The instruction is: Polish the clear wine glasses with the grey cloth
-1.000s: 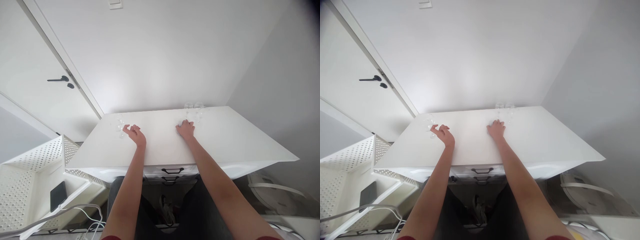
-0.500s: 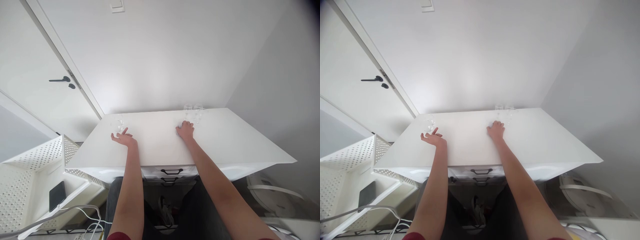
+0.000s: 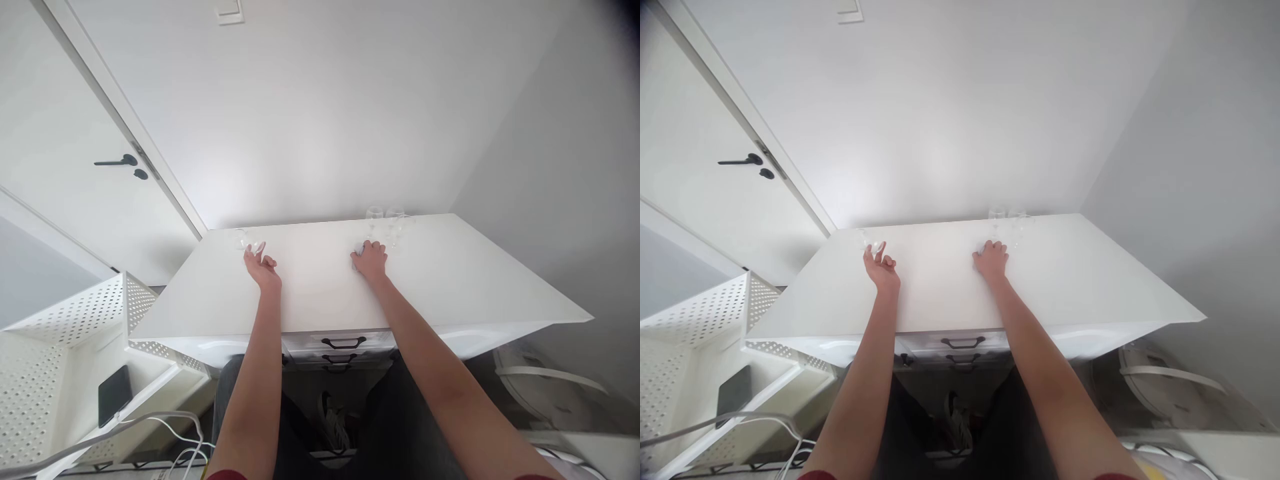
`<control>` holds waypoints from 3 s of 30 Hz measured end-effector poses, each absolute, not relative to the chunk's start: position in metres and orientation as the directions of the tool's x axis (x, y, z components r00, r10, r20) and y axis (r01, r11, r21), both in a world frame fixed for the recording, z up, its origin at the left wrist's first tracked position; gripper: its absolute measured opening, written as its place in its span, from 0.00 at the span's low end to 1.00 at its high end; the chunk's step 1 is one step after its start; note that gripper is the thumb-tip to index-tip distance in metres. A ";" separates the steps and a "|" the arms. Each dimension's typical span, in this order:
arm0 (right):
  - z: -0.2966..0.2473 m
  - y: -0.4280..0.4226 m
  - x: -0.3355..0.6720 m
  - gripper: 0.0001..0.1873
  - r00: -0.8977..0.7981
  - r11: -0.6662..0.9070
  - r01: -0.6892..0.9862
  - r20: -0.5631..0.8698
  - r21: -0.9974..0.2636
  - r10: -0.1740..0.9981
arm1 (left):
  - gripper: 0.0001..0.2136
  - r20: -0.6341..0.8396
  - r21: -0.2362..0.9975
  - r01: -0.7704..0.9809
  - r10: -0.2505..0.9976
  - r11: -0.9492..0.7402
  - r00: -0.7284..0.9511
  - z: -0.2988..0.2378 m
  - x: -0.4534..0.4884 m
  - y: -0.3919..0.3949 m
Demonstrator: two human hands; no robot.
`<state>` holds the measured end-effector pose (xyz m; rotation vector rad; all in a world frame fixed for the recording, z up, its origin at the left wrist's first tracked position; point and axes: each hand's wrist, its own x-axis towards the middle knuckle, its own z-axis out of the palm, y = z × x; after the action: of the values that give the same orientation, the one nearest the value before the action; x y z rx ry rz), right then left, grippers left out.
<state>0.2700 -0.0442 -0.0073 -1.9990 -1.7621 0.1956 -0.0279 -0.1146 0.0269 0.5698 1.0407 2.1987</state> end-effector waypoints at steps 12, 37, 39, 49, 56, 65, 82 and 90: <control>0.007 -0.057 0.273 0.19 0.050 0.222 0.250 0.241 -0.942 0.969 | 0.20 0.353 0.925 0.209 0.920 -0.316 -0.168 0.010 0.038 -0.113; 0.011 -0.071 0.257 0.12 -0.138 0.194 -0.037 0.197 -0.980 0.971 | 0.20 0.321 0.911 0.262 0.947 -0.317 0.030 0.010 0.036 -0.119; 0.010 -0.072 0.257 0.13 -0.207 0.179 -0.055 0.186 -0.982 0.960 | 0.20 0.315 0.913 0.263 0.949 -0.312 0.032 0.010 0.036 -0.119; 0.008 -0.069 0.257 0.16 -0.224 0.247 -0.033 0.248 -0.968 0.942 | 0.20 0.312 0.915 0.269 0.950 -0.300 -0.001 0.009 0.036 -0.118; 0.017 -0.081 0.255 0.21 -0.218 0.235 -0.083 0.248 -0.968 0.944 | 0.20 0.316 0.916 0.268 0.948 -0.300 -0.020 0.009 0.036 -0.117; 0.011 -0.077 0.251 0.19 -0.169 0.201 -0.115 0.219 -0.973 0.961 | 0.19 0.330 0.889 0.316 0.942 -0.332 0.061 0.013 0.037 -0.121; 0.020 -0.083 0.253 0.24 -0.399 0.008 -0.231 0.103 -0.973 0.911 | 0.19 0.343 0.900 0.271 0.938 -0.341 0.041 0.015 0.037 -0.123; 0.021 -0.086 0.253 0.23 -0.468 0.051 -0.227 0.155 -0.973 0.870 | 0.19 0.331 0.903 0.281 0.943 -0.324 0.023 0.011 0.036 -0.121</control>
<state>0.2529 -0.0857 0.0214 -0.6898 -1.4435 1.5704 0.0357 -0.1215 0.0113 1.6669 1.2605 1.3283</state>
